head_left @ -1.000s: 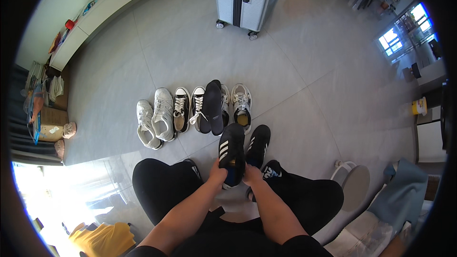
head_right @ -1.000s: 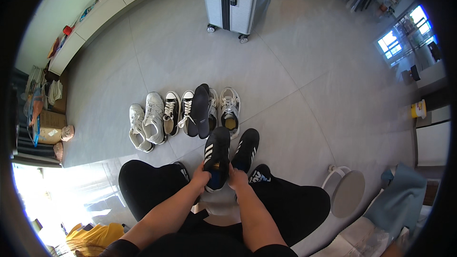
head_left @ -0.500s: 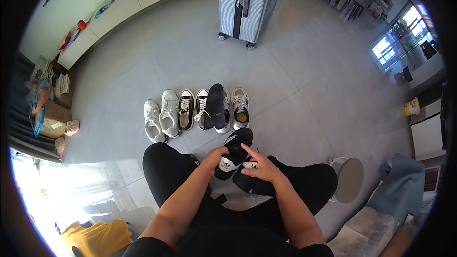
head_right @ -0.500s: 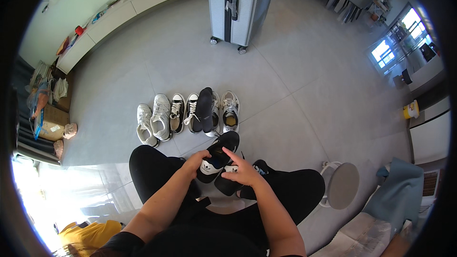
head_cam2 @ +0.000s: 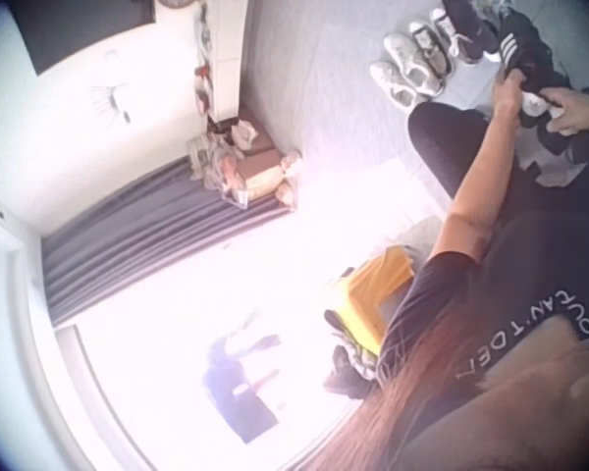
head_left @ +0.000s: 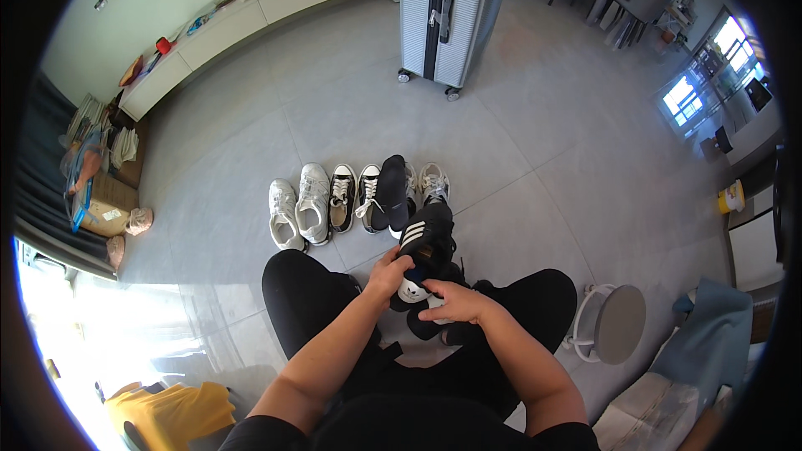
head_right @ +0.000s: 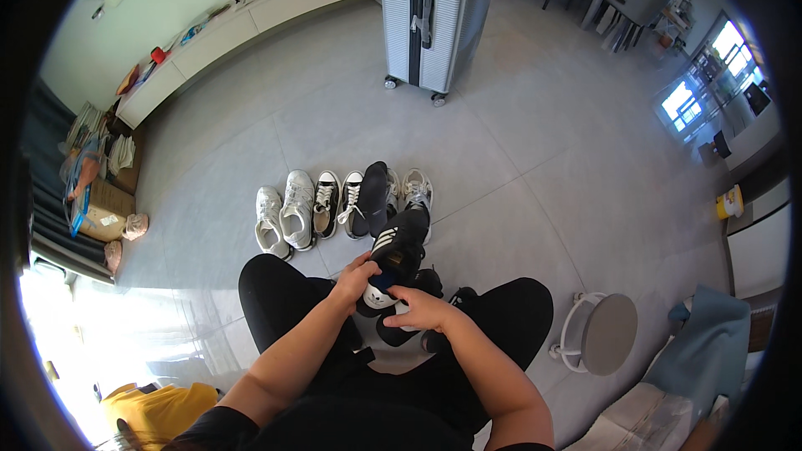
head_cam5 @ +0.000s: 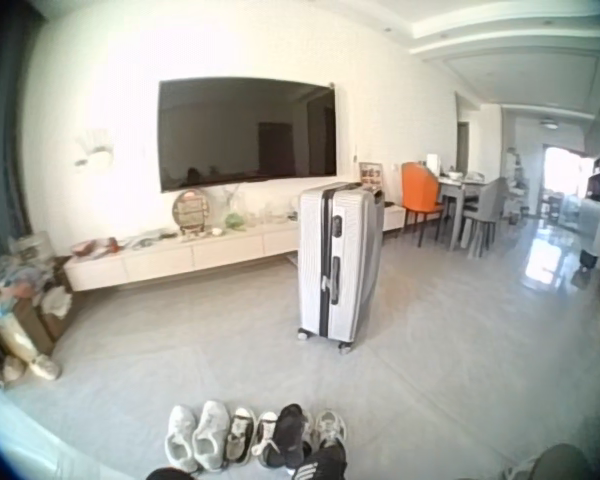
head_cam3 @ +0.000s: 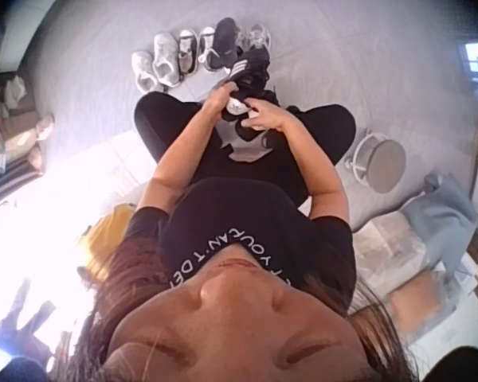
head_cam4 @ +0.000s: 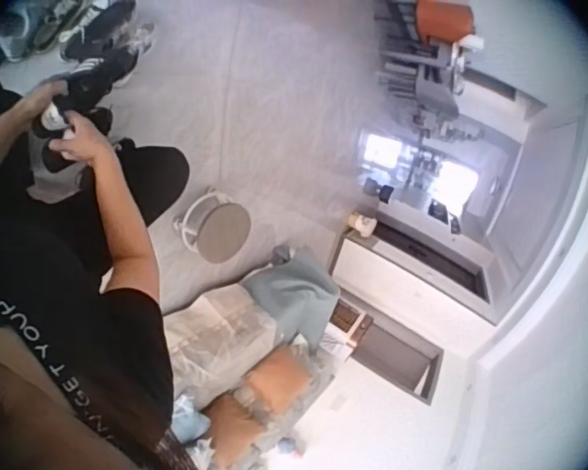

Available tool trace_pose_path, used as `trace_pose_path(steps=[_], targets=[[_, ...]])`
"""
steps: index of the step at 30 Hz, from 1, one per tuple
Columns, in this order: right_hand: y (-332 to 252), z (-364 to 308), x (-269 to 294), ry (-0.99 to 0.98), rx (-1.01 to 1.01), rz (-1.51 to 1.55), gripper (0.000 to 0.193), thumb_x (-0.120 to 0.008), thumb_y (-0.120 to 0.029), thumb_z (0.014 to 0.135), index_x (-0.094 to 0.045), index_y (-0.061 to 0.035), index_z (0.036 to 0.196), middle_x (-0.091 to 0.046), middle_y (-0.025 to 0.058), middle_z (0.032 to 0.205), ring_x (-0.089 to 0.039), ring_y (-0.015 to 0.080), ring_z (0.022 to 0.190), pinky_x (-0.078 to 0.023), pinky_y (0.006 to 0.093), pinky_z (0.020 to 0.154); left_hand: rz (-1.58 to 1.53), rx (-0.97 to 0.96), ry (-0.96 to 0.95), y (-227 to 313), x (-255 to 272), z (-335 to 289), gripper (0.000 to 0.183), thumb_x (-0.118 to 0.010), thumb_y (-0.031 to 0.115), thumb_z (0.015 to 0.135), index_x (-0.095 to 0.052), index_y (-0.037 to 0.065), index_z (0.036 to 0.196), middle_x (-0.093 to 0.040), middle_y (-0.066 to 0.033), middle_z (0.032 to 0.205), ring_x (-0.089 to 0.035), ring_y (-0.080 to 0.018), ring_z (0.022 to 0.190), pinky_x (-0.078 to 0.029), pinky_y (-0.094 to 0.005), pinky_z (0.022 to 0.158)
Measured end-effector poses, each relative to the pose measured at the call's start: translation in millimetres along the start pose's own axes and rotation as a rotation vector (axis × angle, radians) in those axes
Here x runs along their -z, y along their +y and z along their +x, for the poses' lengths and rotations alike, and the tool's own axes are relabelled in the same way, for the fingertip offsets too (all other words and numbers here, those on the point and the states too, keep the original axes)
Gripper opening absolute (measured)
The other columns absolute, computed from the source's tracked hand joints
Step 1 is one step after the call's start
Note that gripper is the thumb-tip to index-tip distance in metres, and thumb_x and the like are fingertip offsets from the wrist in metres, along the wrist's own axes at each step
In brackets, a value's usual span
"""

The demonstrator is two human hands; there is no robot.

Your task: The person laces a black shoe, removes an insole, then places several pairs of shoes into a cabinet and arranges others on the floor.

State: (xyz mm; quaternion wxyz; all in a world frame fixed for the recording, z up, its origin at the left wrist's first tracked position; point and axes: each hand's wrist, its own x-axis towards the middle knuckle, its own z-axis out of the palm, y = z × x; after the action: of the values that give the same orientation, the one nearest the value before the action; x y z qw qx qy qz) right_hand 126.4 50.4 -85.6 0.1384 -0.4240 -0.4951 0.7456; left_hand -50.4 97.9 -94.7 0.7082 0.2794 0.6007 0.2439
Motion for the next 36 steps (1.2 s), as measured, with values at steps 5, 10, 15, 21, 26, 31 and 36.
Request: trace_pose_path(steps=[5, 10, 15, 21, 26, 31, 36], targets=[[15.9, 19.4, -0.1, 0.185, -0.005, -0.239, 0.056, -0.072, -0.037, 0.078, -0.055, 0.0025, 0.114, -0.062, 0.01, 0.102, -0.056, 0.016, 0.094, -0.044, 0.028, 0.082, -0.02, 0.034, 0.011, -5.6, 2.0, 8.2, 0.071, -0.059, 0.025, 0.076, -0.034, 0.001, 0.138, -0.053, -0.0152, 0.12, -0.053, -0.0225, 0.105, -0.043, -0.0311, 0.088], [11.8, 25.6, 2.0, 0.319, -0.153, -0.212, 0.057, -0.063, -0.05, 0.082, -0.061, 0.0017, 0.107, -0.064, 0.0091, 0.09, -0.058, 0.0137, 0.081, -0.045, 0.0271, 0.071, 0.059, 0.007, 0.091, -27.0, 3.9, 31.6, 0.067, -0.061, 0.038, 0.079, -0.044, -0.001, 0.13, -0.054, -0.0157, 0.121, -0.056, -0.0245, 0.102, -0.045, -0.032, 0.086], [-5.8, 20.0, 15.0, 0.532, -0.185, -0.067, 0.06, -0.058, -0.057, 0.081, -0.065, -0.0006, 0.1, -0.066, 0.0152, 0.088, -0.064, 0.0243, 0.083, -0.047, 0.0323, 0.075, -0.199, 0.227, 0.192, -11.2, 1.9, 75.9, 0.076, -0.052, 0.06, 0.083, -0.044, -0.001, 0.128, -0.052, -0.0164, 0.12, -0.051, -0.0288, 0.109, -0.039, -0.04, 0.094], [-8.8, 24.0, 17.3, 0.63, -0.25, -0.214, 0.058, -0.057, -0.058, 0.08, -0.066, -0.0037, 0.097, -0.066, 0.0165, 0.081, -0.065, 0.0295, 0.08, -0.048, 0.0354, 0.072, -0.655, 0.374, 0.458, -57.4, 45.5, 221.4, 0.066, -0.06, 0.043, 0.085, -0.032, 0.015, 0.138, -0.025, -0.0162, 0.143, -0.035, -0.0377, 0.124, -0.029, -0.0601, 0.099], [-29.0, 28.7, 24.5, 0.541, -0.386, -0.262, 0.064, -0.054, -0.065, 0.078, -0.064, -0.0043, 0.097, -0.067, 0.015, 0.078, -0.065, 0.0309, 0.076, -0.049, 0.0366, 0.069, -0.632, 0.315, 0.577, -64.6, 58.1, 273.6, 0.076, -0.073, 0.034, 0.076, -0.033, 0.012, 0.136, -0.033, -0.0141, 0.139, -0.032, -0.0375, 0.126, -0.024, -0.065, 0.098], [-22.2, 37.8, 31.3, 0.489, -0.44, -0.35, 0.066, -0.051, -0.067, 0.078, -0.064, -0.0051, 0.098, -0.067, 0.0138, 0.078, -0.066, 0.0299, 0.078, -0.05, 0.0365, 0.07, -0.076, 0.255, 0.774, -46.9, 32.4, 269.0, 0.098, -0.088, 0.036, 0.053, -0.038, 0.006, 0.131, -0.045, -0.015, 0.132, -0.045, -0.0317, 0.12, -0.038, -0.0474, 0.099], [-24.6, 41.3, 29.8, 0.434, -0.501, -0.274, 0.069, -0.05, -0.068, 0.078, -0.064, -0.0038, 0.099, -0.067, 0.0135, 0.078, -0.066, 0.0296, 0.08, -0.049, 0.0363, 0.071, 0.315, 0.299, 0.723, -53.6, 35.8, 292.3, 0.1, -0.085, 0.051, 0.049, -0.041, 0.005, 0.126, -0.051, -0.0171, 0.124, -0.049, -0.0327, 0.116, -0.043, -0.0406, 0.095]])
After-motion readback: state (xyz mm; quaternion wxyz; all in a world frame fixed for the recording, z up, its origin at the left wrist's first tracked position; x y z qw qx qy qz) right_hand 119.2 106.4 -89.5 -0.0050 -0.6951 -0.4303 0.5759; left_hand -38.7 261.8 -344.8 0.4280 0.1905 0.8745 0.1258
